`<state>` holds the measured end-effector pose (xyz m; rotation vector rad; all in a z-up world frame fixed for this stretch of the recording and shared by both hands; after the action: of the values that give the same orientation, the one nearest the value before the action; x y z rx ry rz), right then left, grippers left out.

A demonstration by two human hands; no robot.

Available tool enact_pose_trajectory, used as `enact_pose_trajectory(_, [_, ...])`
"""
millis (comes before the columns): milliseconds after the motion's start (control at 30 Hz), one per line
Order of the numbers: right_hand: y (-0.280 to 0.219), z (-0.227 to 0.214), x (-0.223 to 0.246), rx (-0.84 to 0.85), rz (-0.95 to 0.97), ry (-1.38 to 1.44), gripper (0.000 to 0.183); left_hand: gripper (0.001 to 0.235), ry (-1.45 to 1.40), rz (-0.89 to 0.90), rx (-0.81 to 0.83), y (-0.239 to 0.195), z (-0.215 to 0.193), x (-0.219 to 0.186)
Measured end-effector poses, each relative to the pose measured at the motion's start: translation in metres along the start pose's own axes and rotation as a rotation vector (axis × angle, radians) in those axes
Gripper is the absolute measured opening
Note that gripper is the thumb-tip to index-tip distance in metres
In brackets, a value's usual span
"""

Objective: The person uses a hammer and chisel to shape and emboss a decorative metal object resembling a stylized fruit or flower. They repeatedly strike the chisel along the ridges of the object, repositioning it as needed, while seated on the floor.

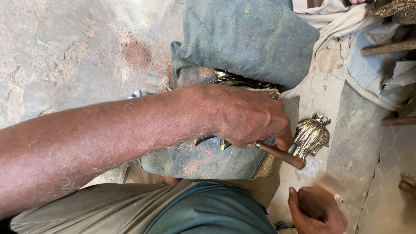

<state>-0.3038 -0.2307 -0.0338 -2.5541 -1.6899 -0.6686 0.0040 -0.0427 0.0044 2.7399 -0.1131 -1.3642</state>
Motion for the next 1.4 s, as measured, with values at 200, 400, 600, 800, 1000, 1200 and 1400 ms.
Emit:
enact_pose_trajectory(200, [0.01, 0.001, -0.02, 0.191, 0.186, 0.054, 0.013, 0.049, 0.004, -0.171, 0.147, -0.001, 0.002, 0.005])
enact_pose_trajectory(400, [0.035, -0.023, -0.028, 0.397, 0.324, 0.062, 0.017, 0.049, -0.225, -0.202, -0.082, -0.017, 0.0, 0.011])
enact_pose_trajectory(600, [0.072, -0.023, -0.008, 0.307, 0.235, 0.426, 0.024, 0.047, -0.132, -0.32, -0.17, -0.023, 0.01, 0.013])
enact_pose_trajectory(800, [0.123, -0.024, 0.009, 0.581, 0.143, 0.144, 0.04, 0.053, -0.209, -0.479, -0.292, -0.03, 0.019, 0.013])
enact_pose_trajectory(1000, [0.164, -0.016, -0.015, 0.802, 0.277, -0.003, 0.04, 0.036, -0.193, -0.478, -0.432, -0.044, 0.021, 0.004])
enact_pose_trajectory(1200, [0.207, 0.015, -0.016, 0.685, 0.202, 0.569, 0.042, 0.051, -0.284, -0.631, -0.587, -0.049, 0.028, -0.001])
enact_pose_trajectory(1400, [0.251, 0.018, 0.024, 0.581, -0.095, 0.433, 0.061, 0.036, -0.296, -0.742, -0.701, -0.056, 0.034, -0.007])
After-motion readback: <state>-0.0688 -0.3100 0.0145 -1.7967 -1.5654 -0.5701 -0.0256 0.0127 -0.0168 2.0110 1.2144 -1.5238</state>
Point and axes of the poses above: each hand's wrist, its own y-axis towards the middle knuckle, its own z-axis out of the palm, x = y × z, the point moved 3 cm from there along y, towards the middle knuckle, and after that the axes turned 2 degrees about -z, right-handed, at the moved point
